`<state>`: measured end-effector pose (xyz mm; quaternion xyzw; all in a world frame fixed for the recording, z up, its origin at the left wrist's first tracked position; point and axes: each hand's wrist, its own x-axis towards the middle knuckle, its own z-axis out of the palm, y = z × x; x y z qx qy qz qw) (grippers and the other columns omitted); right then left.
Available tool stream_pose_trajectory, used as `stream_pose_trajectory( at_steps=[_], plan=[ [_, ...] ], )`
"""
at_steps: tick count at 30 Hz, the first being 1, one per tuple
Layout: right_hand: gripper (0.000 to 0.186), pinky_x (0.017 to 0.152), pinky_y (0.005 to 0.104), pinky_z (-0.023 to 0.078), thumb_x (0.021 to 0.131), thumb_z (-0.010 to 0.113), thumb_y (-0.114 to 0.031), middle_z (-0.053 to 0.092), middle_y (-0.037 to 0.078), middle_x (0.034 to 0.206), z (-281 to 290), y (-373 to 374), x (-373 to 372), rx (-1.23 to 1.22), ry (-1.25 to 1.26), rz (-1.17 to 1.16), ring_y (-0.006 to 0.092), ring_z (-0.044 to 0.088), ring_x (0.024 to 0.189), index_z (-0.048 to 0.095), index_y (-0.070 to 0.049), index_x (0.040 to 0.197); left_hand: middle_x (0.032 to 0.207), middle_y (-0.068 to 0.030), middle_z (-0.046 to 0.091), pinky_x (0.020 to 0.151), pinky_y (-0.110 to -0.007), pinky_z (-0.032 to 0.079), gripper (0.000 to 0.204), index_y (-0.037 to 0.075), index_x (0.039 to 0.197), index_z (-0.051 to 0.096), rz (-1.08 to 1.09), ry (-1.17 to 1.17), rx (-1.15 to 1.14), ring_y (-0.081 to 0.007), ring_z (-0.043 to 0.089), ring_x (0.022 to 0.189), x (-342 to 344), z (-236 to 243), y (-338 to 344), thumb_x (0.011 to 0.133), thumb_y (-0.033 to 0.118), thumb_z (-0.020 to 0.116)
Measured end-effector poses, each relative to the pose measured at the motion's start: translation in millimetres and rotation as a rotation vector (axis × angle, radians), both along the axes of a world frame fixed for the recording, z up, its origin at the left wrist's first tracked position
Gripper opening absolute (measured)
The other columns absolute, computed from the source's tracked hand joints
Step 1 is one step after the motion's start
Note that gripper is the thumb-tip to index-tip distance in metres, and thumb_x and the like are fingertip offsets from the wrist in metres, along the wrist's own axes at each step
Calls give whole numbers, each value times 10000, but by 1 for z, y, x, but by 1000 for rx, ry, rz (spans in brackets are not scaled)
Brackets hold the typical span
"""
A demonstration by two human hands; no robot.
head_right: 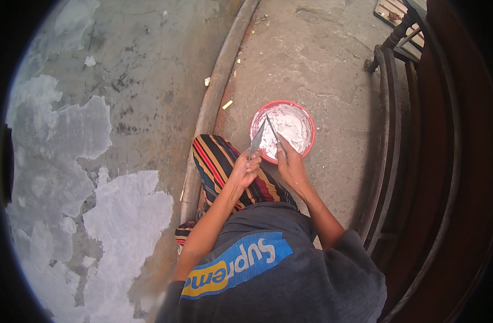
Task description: The person scoops white plaster from a red bucket using a trowel and applies it to a concrete wall, smoothing the surface with a putty knife.
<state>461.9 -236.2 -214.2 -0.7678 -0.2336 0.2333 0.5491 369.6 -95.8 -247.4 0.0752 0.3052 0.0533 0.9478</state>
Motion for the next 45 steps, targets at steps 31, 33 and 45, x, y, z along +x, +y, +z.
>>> stream_pose_trajectory(
  at_steps=[31,33,45],
  plan=[
    [317,751,482,496,837,625,-138,645,234,971,-129,-57,75,-586,-335,197,413,635,894,576,-38,1134,1500,-136,301,1136,-314,251,655,-10,1509,83,336,392,692,-211,311,1373,-140,37,48,1020,225,449],
    [327,748,482,495,830,634,-135,638,238,972,-130,-58,80,-604,-332,210,417,632,893,573,-37,1136,1412,-98,418,1087,-336,347,516,20,1455,258,411,299,716,-197,412,1299,-153,37,52,1015,202,455],
    [261,737,477,519,812,629,-119,613,243,999,-137,-47,113,-652,-470,125,415,642,869,637,-43,1063,1307,-78,500,1021,-352,412,425,47,1364,388,554,379,709,-187,503,1196,-189,29,51,989,202,514]
  ],
)
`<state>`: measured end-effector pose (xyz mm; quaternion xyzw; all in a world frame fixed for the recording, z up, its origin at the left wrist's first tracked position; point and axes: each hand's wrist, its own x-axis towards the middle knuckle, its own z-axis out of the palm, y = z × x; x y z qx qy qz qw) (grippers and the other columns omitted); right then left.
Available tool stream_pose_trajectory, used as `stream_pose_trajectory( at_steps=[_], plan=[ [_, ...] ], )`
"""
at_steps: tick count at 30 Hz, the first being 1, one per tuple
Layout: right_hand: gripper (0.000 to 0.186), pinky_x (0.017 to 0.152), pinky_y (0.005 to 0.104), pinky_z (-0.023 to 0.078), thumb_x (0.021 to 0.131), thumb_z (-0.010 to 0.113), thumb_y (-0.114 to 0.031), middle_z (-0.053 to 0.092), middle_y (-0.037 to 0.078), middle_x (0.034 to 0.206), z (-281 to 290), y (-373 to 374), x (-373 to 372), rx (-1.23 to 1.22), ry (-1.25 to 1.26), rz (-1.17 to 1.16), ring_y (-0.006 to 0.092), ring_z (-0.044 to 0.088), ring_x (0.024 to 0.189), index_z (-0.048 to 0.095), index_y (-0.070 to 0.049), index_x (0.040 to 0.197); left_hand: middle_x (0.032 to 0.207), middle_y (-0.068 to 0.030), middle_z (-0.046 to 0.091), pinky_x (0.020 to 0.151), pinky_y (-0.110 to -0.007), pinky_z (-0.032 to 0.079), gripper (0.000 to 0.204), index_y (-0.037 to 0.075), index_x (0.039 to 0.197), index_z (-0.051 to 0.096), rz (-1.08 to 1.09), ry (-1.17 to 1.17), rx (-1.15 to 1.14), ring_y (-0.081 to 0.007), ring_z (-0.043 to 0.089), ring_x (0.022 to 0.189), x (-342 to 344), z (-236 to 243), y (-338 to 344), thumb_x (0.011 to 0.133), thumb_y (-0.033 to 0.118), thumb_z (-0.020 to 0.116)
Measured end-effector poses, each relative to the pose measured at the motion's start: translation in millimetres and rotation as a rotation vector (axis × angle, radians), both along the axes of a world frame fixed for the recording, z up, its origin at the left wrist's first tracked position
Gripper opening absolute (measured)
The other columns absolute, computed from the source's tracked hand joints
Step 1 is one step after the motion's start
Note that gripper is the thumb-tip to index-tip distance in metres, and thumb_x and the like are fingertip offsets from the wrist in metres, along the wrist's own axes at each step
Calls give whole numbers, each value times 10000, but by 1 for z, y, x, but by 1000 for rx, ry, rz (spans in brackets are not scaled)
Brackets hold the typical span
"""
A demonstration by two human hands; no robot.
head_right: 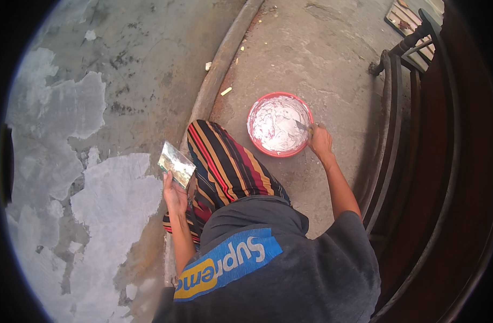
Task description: The person scoops white plaster from a red bucket using a trowel and applies it to a concrete wall, smoothing the surface with a putty knife.
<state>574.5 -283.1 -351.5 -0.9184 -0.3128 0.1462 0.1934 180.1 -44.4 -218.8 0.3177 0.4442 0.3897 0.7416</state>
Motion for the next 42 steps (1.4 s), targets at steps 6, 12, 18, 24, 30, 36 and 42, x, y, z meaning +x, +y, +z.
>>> stream_pose_trajectory(
  at_steps=[6,12,18,24,30,36,42],
  plan=[
    [273,761,476,531,811,630,-125,615,236,1023,-17,24,19,-109,-23,-25,409,652,892,648,-44,1072,1288,-70,506,1022,-348,411,412,41,1351,395,1,22,-50,-185,502,1194,5,1,-7,985,187,515],
    [248,765,468,523,803,612,-140,662,230,923,-51,59,33,-40,5,-64,402,657,861,673,-18,1010,1258,-60,513,1013,-342,416,377,45,1317,423,-2,18,-70,-183,509,1172,-2,-8,-11,986,198,515],
    [257,775,447,524,781,656,-209,680,257,852,-88,63,54,22,262,-240,399,672,865,701,24,879,1264,-65,509,1018,-351,412,385,32,1319,418,-20,23,-107,-191,508,1176,-9,-14,-15,983,193,515],
    [278,750,410,521,784,639,-245,688,226,817,-121,57,34,80,297,-372,337,688,810,717,9,865,1295,-77,502,1034,-345,401,436,30,1356,394,-3,28,-104,-199,500,1203,2,-18,-20,974,189,529],
    [234,781,462,501,852,602,-178,664,235,958,-81,62,-15,162,121,-244,411,645,894,699,-37,1013,1287,-77,506,1031,-342,407,415,26,1345,400,-7,22,-113,-197,503,1201,4,-17,-23,977,175,519],
    [223,748,467,498,861,605,-180,665,233,883,-78,70,-28,299,-50,-251,405,649,842,701,-33,998,1308,-78,507,1032,-347,415,410,29,1352,397,6,18,-95,-201,507,1209,3,-13,-27,980,167,501],
    [268,624,405,494,864,643,-234,685,165,758,-172,71,3,393,477,-562,282,650,663,699,5,973,1335,-88,511,1043,-360,411,408,23,1358,402,-8,49,-91,-212,511,1227,7,-21,-31,981,161,480]
  ],
)
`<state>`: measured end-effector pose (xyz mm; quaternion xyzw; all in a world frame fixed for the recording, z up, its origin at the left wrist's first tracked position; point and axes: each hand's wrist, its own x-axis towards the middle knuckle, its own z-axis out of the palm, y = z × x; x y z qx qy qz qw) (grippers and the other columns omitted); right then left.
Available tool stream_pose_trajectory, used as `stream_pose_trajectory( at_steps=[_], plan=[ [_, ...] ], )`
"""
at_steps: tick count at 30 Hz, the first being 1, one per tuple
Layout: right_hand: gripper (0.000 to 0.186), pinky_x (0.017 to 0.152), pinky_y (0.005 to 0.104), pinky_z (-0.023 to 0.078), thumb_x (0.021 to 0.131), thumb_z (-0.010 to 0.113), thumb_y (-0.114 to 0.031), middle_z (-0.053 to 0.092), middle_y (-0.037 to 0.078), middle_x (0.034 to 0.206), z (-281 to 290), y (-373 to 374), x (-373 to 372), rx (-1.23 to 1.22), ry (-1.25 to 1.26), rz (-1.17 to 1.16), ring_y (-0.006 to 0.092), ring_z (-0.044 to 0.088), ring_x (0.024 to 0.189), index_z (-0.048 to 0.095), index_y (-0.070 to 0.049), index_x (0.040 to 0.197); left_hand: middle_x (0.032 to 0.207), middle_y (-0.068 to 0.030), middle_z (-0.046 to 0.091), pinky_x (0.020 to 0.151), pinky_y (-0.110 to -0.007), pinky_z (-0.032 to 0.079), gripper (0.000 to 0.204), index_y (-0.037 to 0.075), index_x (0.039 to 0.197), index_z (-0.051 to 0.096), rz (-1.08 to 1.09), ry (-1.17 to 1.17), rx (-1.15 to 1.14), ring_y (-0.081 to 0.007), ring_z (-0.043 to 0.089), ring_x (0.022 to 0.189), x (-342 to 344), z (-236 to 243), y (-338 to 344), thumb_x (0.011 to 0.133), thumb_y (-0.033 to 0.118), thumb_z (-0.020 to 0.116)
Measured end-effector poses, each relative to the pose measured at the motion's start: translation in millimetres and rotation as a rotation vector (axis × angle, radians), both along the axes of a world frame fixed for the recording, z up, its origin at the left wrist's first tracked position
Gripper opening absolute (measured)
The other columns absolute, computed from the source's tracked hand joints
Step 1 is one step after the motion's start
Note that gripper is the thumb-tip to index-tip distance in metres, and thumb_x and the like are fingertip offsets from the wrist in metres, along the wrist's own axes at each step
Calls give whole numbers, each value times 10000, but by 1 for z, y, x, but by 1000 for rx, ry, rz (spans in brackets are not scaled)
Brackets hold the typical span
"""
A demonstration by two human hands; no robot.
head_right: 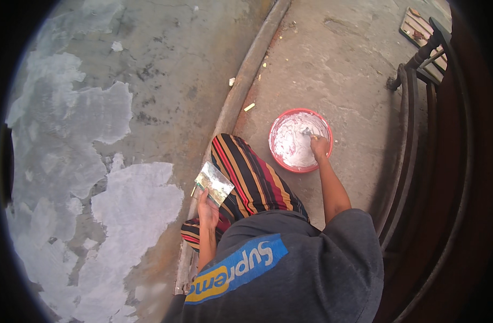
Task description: The person scoops white plaster from a red bucket using a trowel and applies it to a concrete wall, smoothing the surface with a putty knife.
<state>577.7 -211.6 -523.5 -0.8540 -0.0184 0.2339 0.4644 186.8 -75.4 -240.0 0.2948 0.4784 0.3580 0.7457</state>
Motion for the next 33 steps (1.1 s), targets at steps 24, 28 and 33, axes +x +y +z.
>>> stream_pose_trajectory(
  at_steps=[24,28,33],
  plan=[
    [384,575,211,380,917,586,-187,612,-21,981,153,-64,-44,510,640,203,53,470,664,546,-87,1285,1431,-159,347,884,-473,551,602,83,1497,118,-376,16,-49,-287,486,1236,79,14,31,952,72,376],
    [329,548,207,329,943,592,-255,581,-59,827,215,-72,-40,390,375,367,37,424,626,573,-83,1223,1440,-171,350,1039,-353,422,583,6,1477,184,-349,302,32,-263,426,1294,123,-39,35,929,75,372],
    [266,585,216,358,976,565,-273,562,-57,810,273,-56,-41,487,198,444,36,444,663,626,-72,1138,1286,-130,520,943,-325,515,498,2,1412,331,-598,-52,-9,-194,581,1107,174,10,23,918,65,336]
  ],
)
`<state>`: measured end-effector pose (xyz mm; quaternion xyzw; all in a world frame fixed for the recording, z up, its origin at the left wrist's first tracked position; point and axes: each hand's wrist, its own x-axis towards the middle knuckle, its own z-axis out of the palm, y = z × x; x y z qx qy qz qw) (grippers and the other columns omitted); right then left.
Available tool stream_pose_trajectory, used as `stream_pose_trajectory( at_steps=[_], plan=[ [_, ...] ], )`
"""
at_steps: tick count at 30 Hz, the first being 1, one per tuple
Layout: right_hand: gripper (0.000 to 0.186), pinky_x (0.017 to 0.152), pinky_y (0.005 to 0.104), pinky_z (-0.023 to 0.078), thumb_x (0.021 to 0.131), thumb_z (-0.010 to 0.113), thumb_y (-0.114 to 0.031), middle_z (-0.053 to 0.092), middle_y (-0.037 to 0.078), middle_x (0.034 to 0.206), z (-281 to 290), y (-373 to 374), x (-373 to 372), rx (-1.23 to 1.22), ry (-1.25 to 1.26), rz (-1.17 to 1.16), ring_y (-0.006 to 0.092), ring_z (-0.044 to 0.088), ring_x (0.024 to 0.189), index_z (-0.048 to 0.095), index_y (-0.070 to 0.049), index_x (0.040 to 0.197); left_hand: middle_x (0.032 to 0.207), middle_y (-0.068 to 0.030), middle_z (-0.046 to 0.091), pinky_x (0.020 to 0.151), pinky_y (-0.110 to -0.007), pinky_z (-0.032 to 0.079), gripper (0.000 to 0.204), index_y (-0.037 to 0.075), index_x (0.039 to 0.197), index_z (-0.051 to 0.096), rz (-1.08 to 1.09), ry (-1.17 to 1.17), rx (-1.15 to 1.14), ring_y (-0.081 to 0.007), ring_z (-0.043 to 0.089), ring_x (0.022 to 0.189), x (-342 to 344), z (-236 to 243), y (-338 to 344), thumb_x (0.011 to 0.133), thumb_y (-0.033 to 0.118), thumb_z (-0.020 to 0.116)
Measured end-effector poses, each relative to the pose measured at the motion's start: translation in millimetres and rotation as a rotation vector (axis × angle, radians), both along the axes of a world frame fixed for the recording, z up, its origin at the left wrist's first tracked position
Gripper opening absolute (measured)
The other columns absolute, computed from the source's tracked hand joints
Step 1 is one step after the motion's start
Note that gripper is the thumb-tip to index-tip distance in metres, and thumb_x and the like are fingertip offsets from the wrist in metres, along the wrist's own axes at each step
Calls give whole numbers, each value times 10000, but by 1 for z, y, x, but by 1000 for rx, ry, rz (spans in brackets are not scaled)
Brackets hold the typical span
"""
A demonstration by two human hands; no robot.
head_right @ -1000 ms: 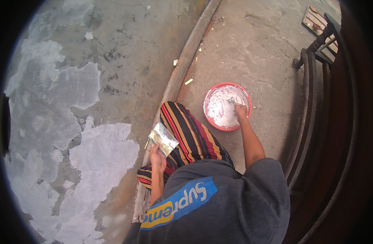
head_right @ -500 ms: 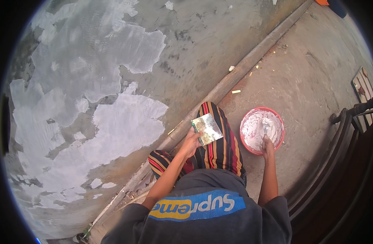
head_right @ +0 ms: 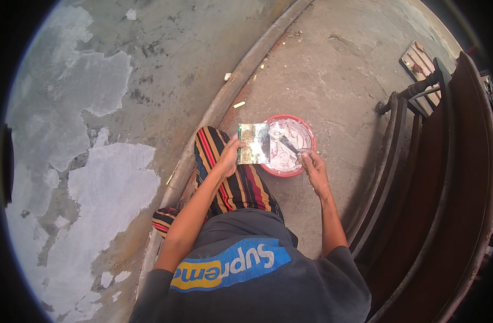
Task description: The person scoops white plaster from a red bucket using a trowel and applies it to a concrete wall, smoothing the surface with a putty knife.
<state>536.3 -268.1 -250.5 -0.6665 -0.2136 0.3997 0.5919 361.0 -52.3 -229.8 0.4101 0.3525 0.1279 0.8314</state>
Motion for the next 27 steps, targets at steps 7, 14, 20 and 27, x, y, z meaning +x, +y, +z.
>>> stream_pose_trajectory(
  at_steps=[7,14,20,27],
  plan=[
    [232,799,291,428,924,611,-128,653,60,934,33,16,-13,112,-516,-34,161,555,865,668,-69,1140,1257,-122,533,926,-320,514,460,3,1372,382,-69,-71,-98,-186,594,1083,22,22,-11,927,115,347],
    [274,849,330,407,843,647,-43,661,85,975,49,17,-16,63,-860,-30,233,548,921,706,-105,1103,1174,-125,587,873,-343,533,435,-1,1318,426,-12,-111,-168,-185,628,988,19,27,-6,899,102,371],
    [243,777,300,480,878,641,-52,659,68,1031,47,10,-7,99,-908,16,195,542,943,700,-96,1110,1190,-138,584,905,-349,529,435,-19,1324,415,-32,-216,-158,-195,628,1021,17,23,-1,911,109,367],
    [239,830,328,447,855,643,-37,659,82,1009,50,4,-5,103,-912,17,228,553,940,704,-81,1082,1209,-147,576,932,-354,523,452,-28,1345,402,3,-211,-94,-210,622,1051,17,27,-2,916,106,357]
  ],
)
